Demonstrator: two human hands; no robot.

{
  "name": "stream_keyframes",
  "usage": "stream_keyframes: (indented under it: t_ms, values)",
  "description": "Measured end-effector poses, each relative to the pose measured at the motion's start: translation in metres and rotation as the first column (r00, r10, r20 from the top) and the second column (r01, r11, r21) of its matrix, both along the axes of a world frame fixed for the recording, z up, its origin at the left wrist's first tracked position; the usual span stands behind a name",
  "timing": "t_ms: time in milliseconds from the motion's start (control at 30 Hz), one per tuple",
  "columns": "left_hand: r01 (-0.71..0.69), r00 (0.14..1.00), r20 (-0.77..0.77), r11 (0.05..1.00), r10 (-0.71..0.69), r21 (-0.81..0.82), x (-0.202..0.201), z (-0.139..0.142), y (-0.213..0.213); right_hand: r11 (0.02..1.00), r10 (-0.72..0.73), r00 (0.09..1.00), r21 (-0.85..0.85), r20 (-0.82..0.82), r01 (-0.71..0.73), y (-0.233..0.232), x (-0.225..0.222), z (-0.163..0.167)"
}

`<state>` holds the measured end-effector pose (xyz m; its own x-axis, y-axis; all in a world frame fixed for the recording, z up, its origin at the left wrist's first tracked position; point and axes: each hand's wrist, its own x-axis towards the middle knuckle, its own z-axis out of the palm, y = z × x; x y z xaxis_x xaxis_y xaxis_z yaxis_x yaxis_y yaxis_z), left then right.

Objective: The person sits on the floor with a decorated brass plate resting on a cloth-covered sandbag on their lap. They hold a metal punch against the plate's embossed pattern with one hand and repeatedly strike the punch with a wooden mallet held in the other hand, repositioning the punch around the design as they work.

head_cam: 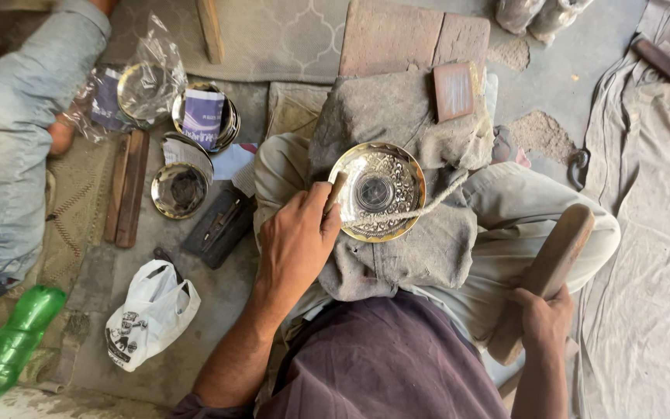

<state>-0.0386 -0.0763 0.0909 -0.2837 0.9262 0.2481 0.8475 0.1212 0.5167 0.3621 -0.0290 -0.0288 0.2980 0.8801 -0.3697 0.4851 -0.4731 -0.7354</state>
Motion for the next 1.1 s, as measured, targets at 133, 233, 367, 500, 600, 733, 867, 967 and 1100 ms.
stream_keyframes:
  t_ms: [133, 233, 367, 500, 600, 733, 867, 967, 1100]
  values:
    - [-0.053, 0.972, 0.233, 0.996, 0.034, 0.076, -0.006, 0.008, 0.019, 1.000, -0.006, 0.998, 0.025, -0.055, 0.007, 0.003, 0.002, -0.003]
    - [0.024, 0.906, 0.414, 0.988, -0.086, 0.152, -0.008, 0.001, 0.038, 1.000, -0.019, 1.000, -0.018, -0.017, 0.018, 0.007, 0.000, -0.005]
    - [0.182, 0.856, 0.476, 0.979, -0.202, 0.090, 0.007, -0.028, 0.072, 0.996, 0.029, 1.000, -0.083, -0.001, -0.029, 0.018, -0.006, 0.007]
    - [0.281, 0.824, 0.501, 0.958, -0.267, 0.048, 0.016, -0.048, 0.092, 0.989, 0.124, 0.991, -0.092, 0.050, -0.119, 0.044, -0.025, 0.046]
    - [0.279, 0.841, 0.488, 0.960, -0.232, -0.024, 0.017, -0.052, 0.096, 0.972, 0.232, 0.964, -0.051, 0.129, -0.227, 0.072, -0.050, 0.082]
    - [0.222, 0.858, 0.465, 0.974, -0.219, 0.049, 0.016, -0.050, 0.094, 0.870, 0.440, 0.794, 0.020, 0.419, -0.492, 0.108, -0.091, 0.131]
    - [0.192, 0.863, 0.471, 0.981, -0.183, 0.028, 0.016, -0.047, 0.094, 0.683, 0.531, 0.661, 0.194, 0.531, -0.704, 0.143, -0.129, 0.174]
    - [0.178, 0.867, 0.471, 0.984, -0.163, 0.014, 0.016, -0.047, 0.095, 0.562, 0.606, 0.588, 0.235, 0.536, -0.793, 0.162, -0.157, 0.186]
    - [0.165, 0.890, 0.414, 0.982, -0.189, 0.093, 0.017, -0.049, 0.091, 0.376, 0.631, -0.057, -0.369, 0.774, -0.850, 0.169, -0.175, 0.189]
